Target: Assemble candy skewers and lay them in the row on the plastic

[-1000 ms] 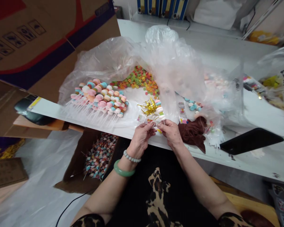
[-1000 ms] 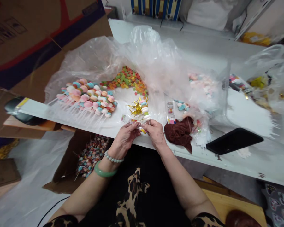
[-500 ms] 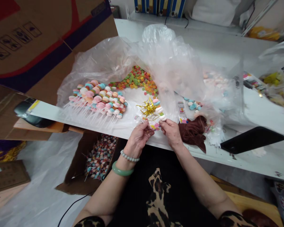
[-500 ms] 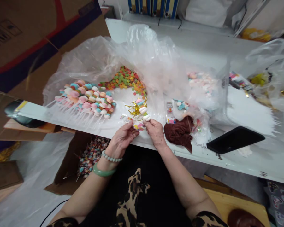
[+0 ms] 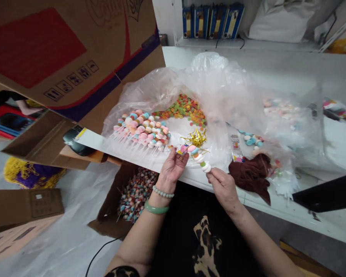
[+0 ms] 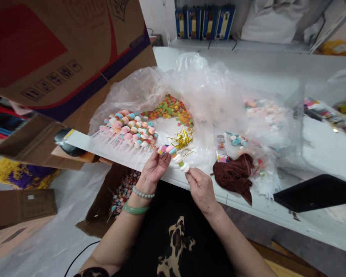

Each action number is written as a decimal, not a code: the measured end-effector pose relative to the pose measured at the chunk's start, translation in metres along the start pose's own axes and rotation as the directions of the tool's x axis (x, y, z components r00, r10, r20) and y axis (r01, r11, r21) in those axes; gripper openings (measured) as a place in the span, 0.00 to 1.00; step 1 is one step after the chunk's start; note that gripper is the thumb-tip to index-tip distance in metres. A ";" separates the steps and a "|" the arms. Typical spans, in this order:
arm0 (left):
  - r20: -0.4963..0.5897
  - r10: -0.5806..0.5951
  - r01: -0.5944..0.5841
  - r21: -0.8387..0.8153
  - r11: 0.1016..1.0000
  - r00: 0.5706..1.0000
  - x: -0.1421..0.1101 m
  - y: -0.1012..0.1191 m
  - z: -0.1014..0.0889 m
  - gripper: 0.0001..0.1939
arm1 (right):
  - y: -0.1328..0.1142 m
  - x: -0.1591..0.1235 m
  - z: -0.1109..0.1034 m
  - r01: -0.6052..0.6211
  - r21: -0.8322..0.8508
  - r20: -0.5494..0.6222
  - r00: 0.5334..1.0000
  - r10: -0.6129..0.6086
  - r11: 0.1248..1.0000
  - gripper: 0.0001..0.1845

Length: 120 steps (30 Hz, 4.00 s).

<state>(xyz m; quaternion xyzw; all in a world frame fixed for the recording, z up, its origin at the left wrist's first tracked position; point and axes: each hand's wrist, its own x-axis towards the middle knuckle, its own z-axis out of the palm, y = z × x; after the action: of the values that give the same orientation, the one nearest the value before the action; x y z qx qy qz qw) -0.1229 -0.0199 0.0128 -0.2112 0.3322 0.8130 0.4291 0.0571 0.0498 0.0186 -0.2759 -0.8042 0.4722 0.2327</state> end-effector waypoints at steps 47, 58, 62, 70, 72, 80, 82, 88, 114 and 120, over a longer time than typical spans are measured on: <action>0.301 0.031 -0.159 0.410 0.898 0.953 0.003 -0.019 -0.021 0.21 | 0.026 0.006 0.022 -0.579 0.272 0.431 0.788 0.441 0.769 0.15; 0.292 0.040 -0.177 0.460 0.870 0.956 0.004 -0.021 -0.025 0.21 | 0.031 0.007 0.028 -0.623 0.327 0.455 0.763 0.459 0.711 0.15; 0.320 -0.020 -0.157 0.519 0.840 0.947 0.001 -0.035 -0.025 0.21 | 0.031 0.007 0.029 -0.231 0.031 0.185 0.958 0.222 0.972 0.14; 0.304 -0.008 -0.153 0.504 0.850 0.953 -0.003 -0.049 -0.021 0.19 | 0.029 0.017 0.038 0.040 -0.225 0.084 0.996 -0.021 0.973 0.17; 0.280 0.004 -0.138 0.461 0.876 0.960 -0.003 -0.044 -0.020 0.21 | 0.030 0.017 0.034 0.038 -0.166 0.062 0.998 -0.028 0.985 0.14; 0.280 0.033 -0.154 0.422 0.894 0.959 -0.002 -0.038 -0.020 0.22 | 0.029 0.013 0.031 -0.154 0.049 0.025 0.988 0.153 0.987 0.08; 0.272 0.003 -0.128 0.445 0.886 0.962 -0.005 -0.044 -0.019 0.23 | 0.026 0.015 0.036 -0.169 0.125 0.036 0.986 0.166 0.978 0.08; 0.264 -0.066 -0.063 0.450 0.891 0.962 -0.002 -0.031 -0.020 0.25 | 0.030 0.014 0.032 -0.297 0.265 0.098 0.955 0.280 0.918 0.10; 0.250 0.089 -0.231 0.624 0.746 0.964 -0.003 -0.050 -0.017 0.16 | 0.030 0.020 0.030 -0.052 0.014 -0.125 0.991 0.053 0.999 0.08; 0.249 -0.163 0.007 0.529 0.848 0.955 -0.003 -0.048 -0.020 0.16 | 0.037 0.020 0.033 -0.090 0.040 -0.151 0.984 0.095 0.995 0.16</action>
<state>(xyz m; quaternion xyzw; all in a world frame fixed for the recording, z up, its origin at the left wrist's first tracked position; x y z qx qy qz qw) -0.0801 -0.0158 -0.0163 0.0178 0.4655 0.6936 0.5495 0.0294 0.0572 -0.0272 -0.3446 -0.7625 0.4730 0.2759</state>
